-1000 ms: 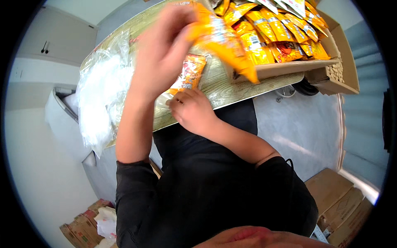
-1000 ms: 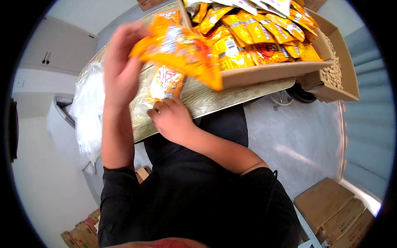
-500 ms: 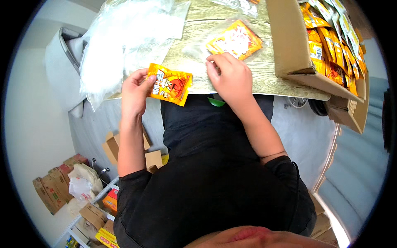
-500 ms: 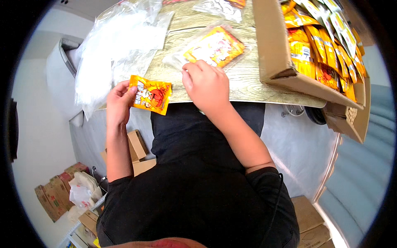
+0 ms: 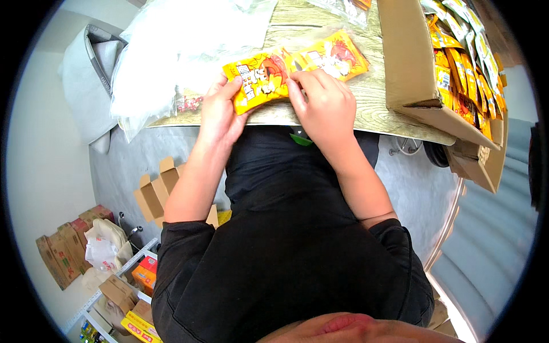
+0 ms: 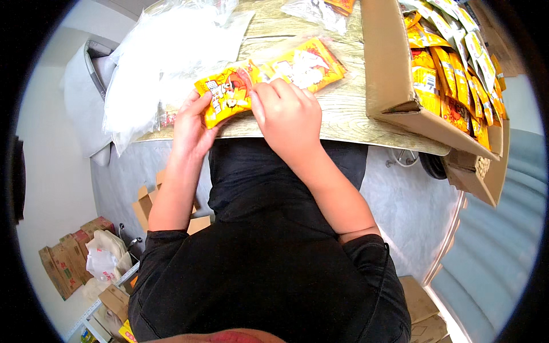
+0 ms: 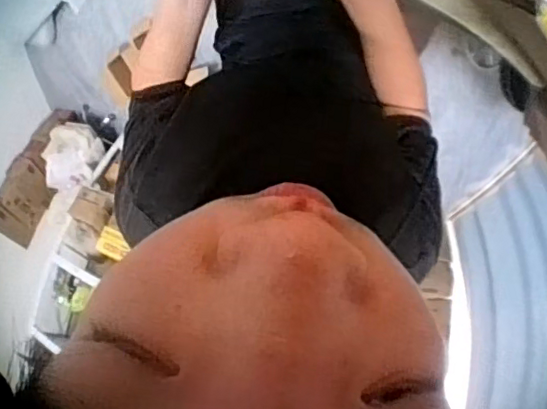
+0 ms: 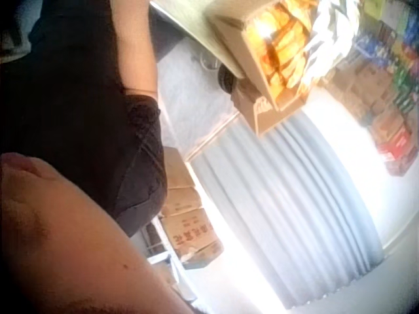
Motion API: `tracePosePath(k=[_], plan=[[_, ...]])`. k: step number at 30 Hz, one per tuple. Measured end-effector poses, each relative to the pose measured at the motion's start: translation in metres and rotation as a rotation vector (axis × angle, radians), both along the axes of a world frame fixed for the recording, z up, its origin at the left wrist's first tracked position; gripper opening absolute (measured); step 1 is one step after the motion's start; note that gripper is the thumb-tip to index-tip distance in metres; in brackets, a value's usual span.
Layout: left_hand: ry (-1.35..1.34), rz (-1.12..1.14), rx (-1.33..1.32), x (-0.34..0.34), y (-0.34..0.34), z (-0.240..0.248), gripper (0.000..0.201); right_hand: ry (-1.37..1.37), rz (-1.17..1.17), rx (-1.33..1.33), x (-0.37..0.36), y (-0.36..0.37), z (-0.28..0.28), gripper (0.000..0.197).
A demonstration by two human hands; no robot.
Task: The person takes several snack packets from a large box and places them into a clear plastic bag, then seals the bag.
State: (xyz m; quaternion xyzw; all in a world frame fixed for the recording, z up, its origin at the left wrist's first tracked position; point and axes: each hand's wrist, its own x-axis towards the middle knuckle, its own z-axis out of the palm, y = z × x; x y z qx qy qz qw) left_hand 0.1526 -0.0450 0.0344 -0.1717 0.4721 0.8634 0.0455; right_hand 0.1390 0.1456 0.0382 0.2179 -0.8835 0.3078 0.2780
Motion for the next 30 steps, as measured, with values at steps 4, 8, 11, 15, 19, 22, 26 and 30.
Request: tracePosePath(k=[4, 8, 11, 15, 19, 22, 26, 30], plan=[[0.073, 0.051, 0.215, 0.002, 0.036, -0.010, 0.033, 0.032, 0.030, -0.003, 0.000, 0.004, -0.001, 0.009], [-0.018, -0.007, 0.584, -0.001, 0.057, -0.013, 0.033, 0.036, 0.036, -0.023, 0.002, 0.005, -0.004, 0.008], [-0.016, -0.017, 0.495, -0.001, 0.071, -0.018, 0.030, 0.019, 0.066, -0.045, 0.003, 0.007, -0.001, 0.008], [-0.003, -0.145, 0.180, -0.006, 0.066, -0.008, 0.025, 0.070, 0.098, -0.110, 0.003, 0.013, 0.002, 0.009], [0.006, -0.176, 0.198, -0.009, 0.068, -0.004, 0.027, 0.070, 0.139, -0.125, 0.008, 0.016, 0.006, 0.011], [-0.012, -0.230, 0.246, -0.015, 0.076, 0.008, 0.034, 0.107, 0.141, -0.136, 0.009, 0.017, 0.010, 0.012], [0.107, -0.365, -0.209, -0.011, 0.068, 0.018, 0.041, 0.083, 0.155, -0.115, 0.011, 0.027, 0.012, 0.019], [0.925, -0.081, -1.574, -0.005, 0.015, 0.007, 0.042, -0.020, 0.240, 0.087, 0.019, 0.040, 0.008, 0.046]])
